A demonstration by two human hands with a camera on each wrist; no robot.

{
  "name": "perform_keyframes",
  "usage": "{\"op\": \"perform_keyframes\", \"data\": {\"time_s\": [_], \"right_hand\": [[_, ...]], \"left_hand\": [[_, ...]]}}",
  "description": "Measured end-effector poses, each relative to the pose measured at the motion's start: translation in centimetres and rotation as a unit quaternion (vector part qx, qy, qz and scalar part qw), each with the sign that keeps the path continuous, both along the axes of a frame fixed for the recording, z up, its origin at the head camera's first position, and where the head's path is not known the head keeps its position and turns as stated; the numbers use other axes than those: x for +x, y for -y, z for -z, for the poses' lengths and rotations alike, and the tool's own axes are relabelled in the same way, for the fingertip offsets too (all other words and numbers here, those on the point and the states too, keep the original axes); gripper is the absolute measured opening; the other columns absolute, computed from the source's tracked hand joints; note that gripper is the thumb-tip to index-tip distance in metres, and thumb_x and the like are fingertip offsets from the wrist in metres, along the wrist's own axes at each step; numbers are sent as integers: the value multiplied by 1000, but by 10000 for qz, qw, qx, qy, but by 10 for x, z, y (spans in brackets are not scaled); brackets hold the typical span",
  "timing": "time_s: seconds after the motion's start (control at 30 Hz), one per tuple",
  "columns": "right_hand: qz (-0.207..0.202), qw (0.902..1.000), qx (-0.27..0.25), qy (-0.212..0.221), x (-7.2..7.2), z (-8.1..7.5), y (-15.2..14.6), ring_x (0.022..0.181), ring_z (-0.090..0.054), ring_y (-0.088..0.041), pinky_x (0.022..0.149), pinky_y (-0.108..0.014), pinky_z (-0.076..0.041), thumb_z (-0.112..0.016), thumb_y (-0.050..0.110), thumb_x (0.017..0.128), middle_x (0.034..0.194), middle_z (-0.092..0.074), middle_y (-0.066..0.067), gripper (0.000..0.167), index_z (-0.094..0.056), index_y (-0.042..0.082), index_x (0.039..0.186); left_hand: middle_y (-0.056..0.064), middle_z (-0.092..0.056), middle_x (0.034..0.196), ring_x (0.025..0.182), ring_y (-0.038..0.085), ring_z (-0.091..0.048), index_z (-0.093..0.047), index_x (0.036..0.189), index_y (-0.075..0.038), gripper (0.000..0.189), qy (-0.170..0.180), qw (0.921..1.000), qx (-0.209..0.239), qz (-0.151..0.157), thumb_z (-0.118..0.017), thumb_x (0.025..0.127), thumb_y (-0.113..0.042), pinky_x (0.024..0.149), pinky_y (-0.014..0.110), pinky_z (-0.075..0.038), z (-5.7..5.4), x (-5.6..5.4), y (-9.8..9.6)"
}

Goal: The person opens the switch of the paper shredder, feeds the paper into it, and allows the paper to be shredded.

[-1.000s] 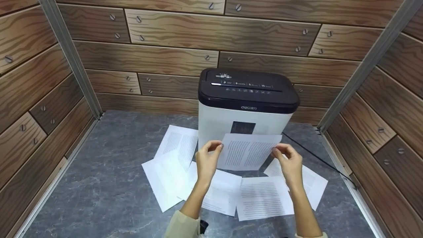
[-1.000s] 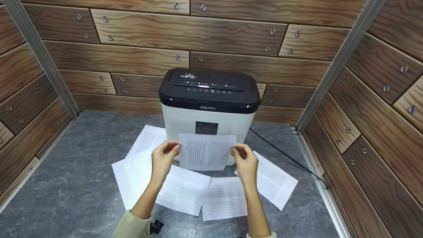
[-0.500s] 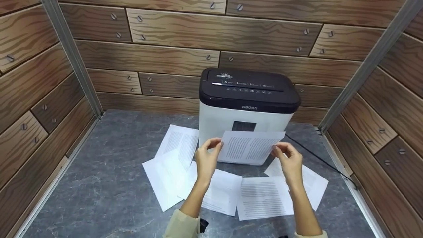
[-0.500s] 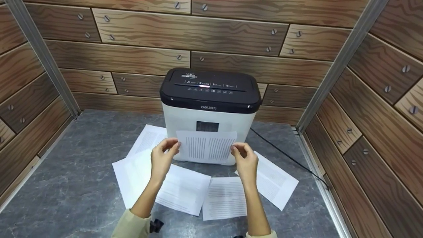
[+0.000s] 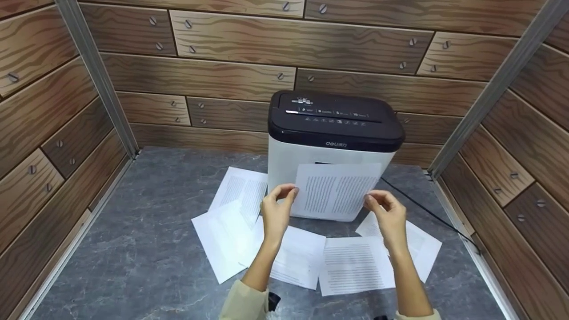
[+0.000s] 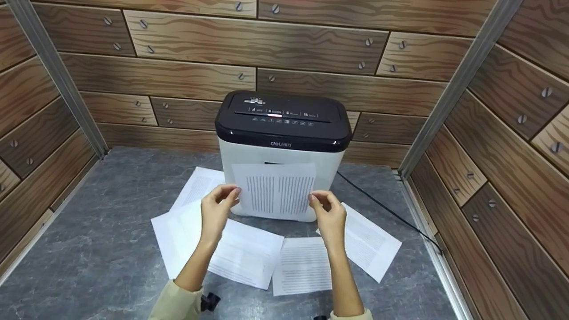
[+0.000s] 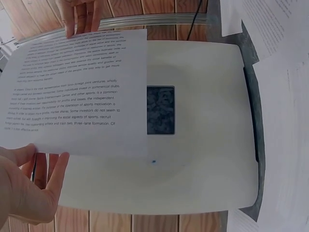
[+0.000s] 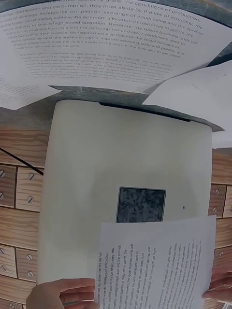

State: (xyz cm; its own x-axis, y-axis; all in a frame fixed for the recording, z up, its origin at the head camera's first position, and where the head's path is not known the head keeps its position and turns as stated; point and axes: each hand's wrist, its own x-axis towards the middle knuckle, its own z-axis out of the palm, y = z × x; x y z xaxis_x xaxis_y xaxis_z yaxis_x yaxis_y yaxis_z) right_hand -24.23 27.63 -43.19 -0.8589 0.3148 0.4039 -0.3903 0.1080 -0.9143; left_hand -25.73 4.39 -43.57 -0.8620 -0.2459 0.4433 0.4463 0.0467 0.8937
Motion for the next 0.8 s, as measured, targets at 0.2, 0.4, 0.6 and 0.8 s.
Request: {"op": "perform_keyframes", "data": {"time_s": [0.2, 0.4, 0.6, 0.8], "right_hand": [[-34, 9999, 15, -125, 1, -4, 1, 74, -62, -18, 70, -31, -54, -61, -8, 83, 80, -61, -12, 13, -59, -16, 93], [3, 9996, 150, -250, 5, -20, 6, 73, -62, -19, 70, -30, -54, -60, -9, 84, 81, -61, -14, 13, -59, -16, 94], [-1, 9981, 386, -477, 14, -45, 15, 70, -62, -15, 68, -25, -53, -57, -14, 83, 80, -61, -19, 11, -56, -21, 92], [-15, 9972, 268, -691, 9, -50, 10, 71, -63, -17, 67, -27, -54, -59, -12, 82, 80, -61, -18, 12, -57, -19, 92]], "left_hand": [[-1, -66, 80, 80, 16, -60, -70, 88, -6, 10, 19, 9999, -57, -120, -69, 83, -14, 71, 36, -49, -6, 1, 1], [0, -66, 82, 83, 16, -59, -71, 89, -6, 11, -191, 9998, 18, -34, -68, 84, -15, 72, 33, -48, -20, 1, 3], [5, -67, 84, 85, 20, -60, -70, 90, -2, 11, -449, 9989, 104, -68, -68, 83, -11, 72, 32, -50, -38, 5, 5], [13, -66, 84, 84, 24, -61, -67, 88, 6, 9, -560, 9983, 114, -113, -66, 82, 0, 71, 31, -52, -71, 25, 6]]}}
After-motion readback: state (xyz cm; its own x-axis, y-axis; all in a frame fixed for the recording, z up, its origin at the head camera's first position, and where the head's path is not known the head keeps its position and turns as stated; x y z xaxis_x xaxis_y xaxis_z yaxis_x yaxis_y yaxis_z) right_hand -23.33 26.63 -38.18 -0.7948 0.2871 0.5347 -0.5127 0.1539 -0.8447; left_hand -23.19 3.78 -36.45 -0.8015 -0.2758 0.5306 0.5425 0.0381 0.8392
